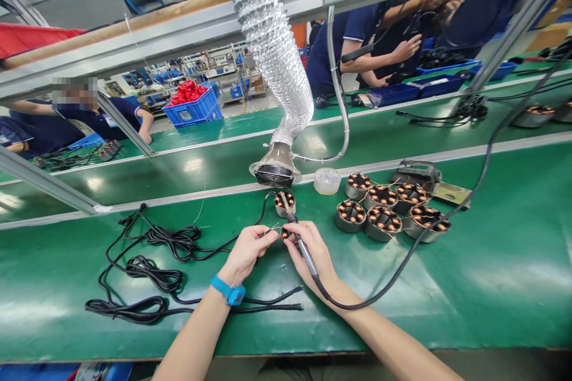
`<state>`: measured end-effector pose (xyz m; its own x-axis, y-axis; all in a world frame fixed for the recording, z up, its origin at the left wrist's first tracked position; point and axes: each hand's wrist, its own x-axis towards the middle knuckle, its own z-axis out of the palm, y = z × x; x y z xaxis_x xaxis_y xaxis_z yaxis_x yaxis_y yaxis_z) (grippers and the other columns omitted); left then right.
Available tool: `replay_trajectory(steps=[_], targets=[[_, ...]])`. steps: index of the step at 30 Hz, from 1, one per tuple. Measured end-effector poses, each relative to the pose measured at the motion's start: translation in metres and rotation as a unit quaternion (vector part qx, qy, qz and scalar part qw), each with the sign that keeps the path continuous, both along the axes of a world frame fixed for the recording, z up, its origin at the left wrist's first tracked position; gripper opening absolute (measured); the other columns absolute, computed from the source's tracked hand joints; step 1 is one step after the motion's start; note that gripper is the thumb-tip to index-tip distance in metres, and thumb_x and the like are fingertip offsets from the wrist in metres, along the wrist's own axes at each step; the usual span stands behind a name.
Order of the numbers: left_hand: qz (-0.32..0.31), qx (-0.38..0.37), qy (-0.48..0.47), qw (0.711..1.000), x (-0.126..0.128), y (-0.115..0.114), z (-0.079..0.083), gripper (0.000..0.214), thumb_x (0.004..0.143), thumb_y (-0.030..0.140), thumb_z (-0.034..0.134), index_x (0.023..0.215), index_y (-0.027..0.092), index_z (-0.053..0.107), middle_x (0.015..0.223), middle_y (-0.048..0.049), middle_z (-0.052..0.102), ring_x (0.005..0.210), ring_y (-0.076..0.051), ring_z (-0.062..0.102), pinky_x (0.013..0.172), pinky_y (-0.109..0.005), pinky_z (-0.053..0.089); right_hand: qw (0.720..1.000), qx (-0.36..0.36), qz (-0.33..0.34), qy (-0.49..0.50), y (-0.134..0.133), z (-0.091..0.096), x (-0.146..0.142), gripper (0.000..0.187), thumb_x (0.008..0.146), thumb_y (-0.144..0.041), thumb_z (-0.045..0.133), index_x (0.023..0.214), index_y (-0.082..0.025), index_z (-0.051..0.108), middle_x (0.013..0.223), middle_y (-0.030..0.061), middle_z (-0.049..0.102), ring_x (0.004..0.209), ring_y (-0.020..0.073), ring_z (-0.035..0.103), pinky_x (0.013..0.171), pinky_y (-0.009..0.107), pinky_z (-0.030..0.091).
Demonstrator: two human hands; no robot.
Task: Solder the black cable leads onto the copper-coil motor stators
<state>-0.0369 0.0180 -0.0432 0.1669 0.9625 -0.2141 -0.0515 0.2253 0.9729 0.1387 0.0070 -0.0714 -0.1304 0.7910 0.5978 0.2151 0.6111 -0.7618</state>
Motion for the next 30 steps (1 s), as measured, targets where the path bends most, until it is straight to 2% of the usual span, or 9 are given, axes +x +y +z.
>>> replay_trajectory(steps=[4,7,11,15,17,21,23,25,30], targets=[[-0.016,-0.022,-0.027,0.999,0.000,0.001,0.002,0.046,0.062,0.048,0.086,0.073,0.010,0.063,0.059,0.0070,0.036,0.048,-0.002,0.018,0.046,-0.023,0.007,1.000,-0.001,-0.004,-0.003,0.000,-0.001,0.000,0.030,0.095,-0.014,0.051,0.122,-0.026,0.057,0.105,0.0060,0.052,0.083,0.0148,0.062,0.081,0.030,0.056],[0.008,-0.007,-0.025,1.000,0.006,-0.002,0.003,0.046,0.063,0.050,0.085,0.070,0.011,0.060,0.058,0.0071,0.037,0.047,-0.002,0.019,0.045,-0.023,0.008,1.000,-0.001,-0.006,-0.003,-0.001,-0.001,0.000,0.030,0.095,-0.014,0.051,0.121,-0.026,0.057,0.105,0.0061,0.053,0.083,0.0150,0.062,0.081,0.030,0.056],[0.031,-0.007,0.005,0.999,0.015,-0.005,0.002,0.049,0.071,0.060,0.075,0.071,0.013,0.059,0.050,0.0096,0.030,0.043,-0.003,0.016,0.043,-0.023,0.008,1.000,0.001,-0.010,-0.004,-0.001,-0.001,-0.001,0.030,0.095,-0.013,0.050,0.121,-0.026,0.057,0.105,0.0059,0.052,0.083,0.0150,0.062,0.081,0.029,0.056],[0.023,-0.033,0.016,0.999,0.016,-0.004,0.000,0.061,0.074,0.072,0.064,0.057,0.015,0.051,0.045,0.0107,0.021,0.041,-0.003,0.013,0.043,-0.024,0.007,1.000,0.005,-0.007,-0.006,-0.001,0.000,-0.001,0.031,0.094,-0.011,0.050,0.121,-0.026,0.057,0.103,0.0050,0.051,0.082,0.0143,0.061,0.080,0.028,0.055],[0.006,-0.043,0.003,0.999,0.013,-0.003,0.000,0.064,0.076,0.075,0.059,0.060,0.013,0.056,0.047,0.0113,0.018,0.043,-0.003,0.010,0.043,-0.024,0.006,1.000,0.005,-0.010,-0.006,-0.001,0.000,0.000,0.032,0.094,-0.011,0.051,0.121,-0.026,0.056,0.103,0.0049,0.051,0.084,0.0145,0.061,0.081,0.028,0.055],[-0.023,-0.027,-0.034,0.999,0.006,-0.002,0.003,0.051,0.075,0.061,0.072,0.082,0.012,0.063,0.054,0.0103,0.025,0.046,-0.004,0.014,0.044,-0.023,0.008,1.000,0.011,-0.012,-0.007,0.000,0.000,0.000,0.031,0.094,-0.012,0.051,0.121,-0.026,0.057,0.104,0.0058,0.052,0.086,0.0154,0.061,0.081,0.029,0.055],[-0.015,0.003,-0.025,1.000,0.006,-0.002,0.003,0.044,0.071,0.052,0.080,0.082,0.012,0.062,0.059,0.0077,0.036,0.047,-0.003,0.021,0.044,-0.023,0.012,1.000,0.015,-0.014,-0.010,0.000,0.000,0.000,0.030,0.094,-0.012,0.051,0.120,-0.025,0.057,0.104,0.0058,0.052,0.084,0.0149,0.061,0.081,0.029,0.055],[-0.001,0.022,-0.007,1.000,0.008,-0.002,0.002,0.044,0.071,0.051,0.079,0.080,0.012,0.063,0.060,0.0063,0.042,0.047,-0.003,0.024,0.044,-0.023,0.013,0.999,0.020,-0.025,-0.017,0.001,0.001,0.000,0.029,0.094,-0.012,0.052,0.120,-0.025,0.057,0.103,0.0058,0.053,0.084,0.0147,0.062,0.081,0.029,0.056],[0.018,0.013,0.004,1.000,0.016,-0.001,-0.001,0.049,0.072,0.060,0.074,0.074,0.012,0.062,0.048,0.0099,0.032,0.043,-0.004,0.019,0.043,-0.025,0.010,0.997,0.042,-0.049,-0.036,0.004,0.001,0.002,0.026,0.095,-0.017,0.053,0.118,-0.025,0.059,0.103,0.0053,0.055,0.080,0.0143,0.064,0.078,0.027,0.057]])
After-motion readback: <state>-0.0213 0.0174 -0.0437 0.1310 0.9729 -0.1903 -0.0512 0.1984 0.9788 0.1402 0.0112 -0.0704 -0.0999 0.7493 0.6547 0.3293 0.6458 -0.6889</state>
